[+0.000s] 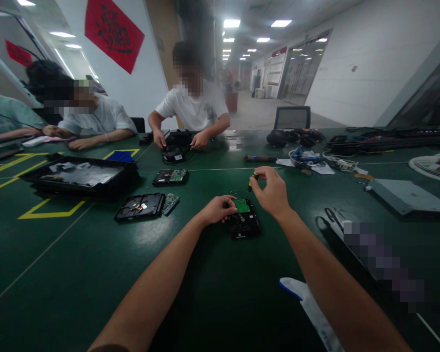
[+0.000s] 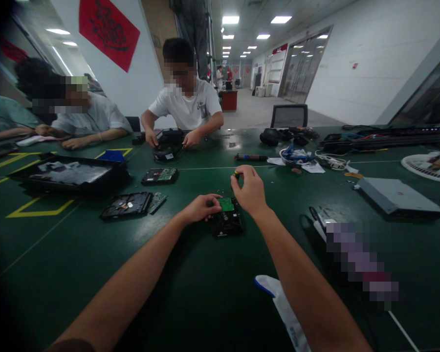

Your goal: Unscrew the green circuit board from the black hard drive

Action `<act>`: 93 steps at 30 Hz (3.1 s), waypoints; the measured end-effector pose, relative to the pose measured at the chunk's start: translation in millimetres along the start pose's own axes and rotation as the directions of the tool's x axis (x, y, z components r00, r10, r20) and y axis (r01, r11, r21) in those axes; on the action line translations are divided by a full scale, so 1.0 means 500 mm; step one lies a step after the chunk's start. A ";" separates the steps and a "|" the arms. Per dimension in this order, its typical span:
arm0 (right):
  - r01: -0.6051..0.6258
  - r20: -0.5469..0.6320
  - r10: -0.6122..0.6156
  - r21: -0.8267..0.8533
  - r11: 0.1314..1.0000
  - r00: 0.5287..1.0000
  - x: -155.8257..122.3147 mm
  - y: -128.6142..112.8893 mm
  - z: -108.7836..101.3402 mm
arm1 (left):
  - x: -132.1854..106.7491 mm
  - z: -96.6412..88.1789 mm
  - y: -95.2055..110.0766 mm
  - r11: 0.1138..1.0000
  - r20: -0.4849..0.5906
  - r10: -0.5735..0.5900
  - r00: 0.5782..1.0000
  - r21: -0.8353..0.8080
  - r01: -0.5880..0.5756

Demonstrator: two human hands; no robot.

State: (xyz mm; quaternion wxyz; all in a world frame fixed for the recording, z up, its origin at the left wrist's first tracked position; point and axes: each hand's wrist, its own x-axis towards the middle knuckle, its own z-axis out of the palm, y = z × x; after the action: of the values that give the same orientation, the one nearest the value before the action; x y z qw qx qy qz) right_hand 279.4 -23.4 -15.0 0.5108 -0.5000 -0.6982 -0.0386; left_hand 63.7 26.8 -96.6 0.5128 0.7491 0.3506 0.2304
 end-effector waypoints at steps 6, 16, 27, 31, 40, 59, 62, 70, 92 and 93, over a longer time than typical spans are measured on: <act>0.018 0.015 -0.018 -0.015 1.000 1.000 0.000 -0.003 -0.001 | 0.000 0.001 0.000 1.000 -0.004 -0.012 1.000 -0.001 0.012; -0.001 0.023 0.001 0.000 1.000 1.000 0.000 -0.002 0.000 | -0.001 0.000 -0.001 0.999 0.002 0.024 1.000 -0.022 -0.024; -0.014 0.025 0.013 0.023 1.000 1.000 0.000 0.002 0.000 | -0.001 -0.001 -0.002 1.000 0.004 0.021 1.000 -0.013 -0.020; 0.064 0.034 -0.064 0.001 0.998 0.997 0.000 -0.005 -0.002 | 0.000 -0.001 -0.004 1.000 0.009 0.025 1.000 -0.011 -0.025; 0.024 0.015 -0.024 -0.001 1.000 1.000 0.000 -0.001 -0.001 | 0.002 0.000 -0.007 1.000 0.007 0.022 1.000 -0.008 -0.022; 0.028 -0.035 -0.028 -0.005 1.000 0.999 0.000 -0.001 0.001 | 0.001 0.000 -0.005 1.000 0.008 0.019 1.000 -0.002 -0.019; 0.022 -0.017 -0.022 -0.009 1.000 1.000 -0.001 -0.001 0.001 | 0.001 0.001 -0.004 1.000 0.009 0.020 1.000 -0.006 -0.020; 0.032 -0.038 -0.033 -0.017 0.999 0.999 -0.002 -0.002 0.002 | 0.000 0.001 -0.004 1.000 -0.001 0.009 1.000 -0.007 -0.009; 0.058 -0.023 -0.059 -0.027 0.998 0.998 0.002 -0.003 -0.002 | -0.002 0.000 0.000 1.000 0.000 0.002 1.000 0.009 -0.002; 0.049 -0.034 -0.049 -0.019 0.999 0.998 0.002 -0.002 -0.001 | -0.002 0.000 -0.001 1.000 0.001 0.001 1.000 0.007 -0.001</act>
State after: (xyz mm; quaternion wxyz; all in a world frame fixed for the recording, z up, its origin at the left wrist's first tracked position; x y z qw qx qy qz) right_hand 279.3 -23.7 -13.7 0.5170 -0.4868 -0.7010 -0.0662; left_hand 63.1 26.3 -97.0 0.5102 0.7511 0.3507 0.2291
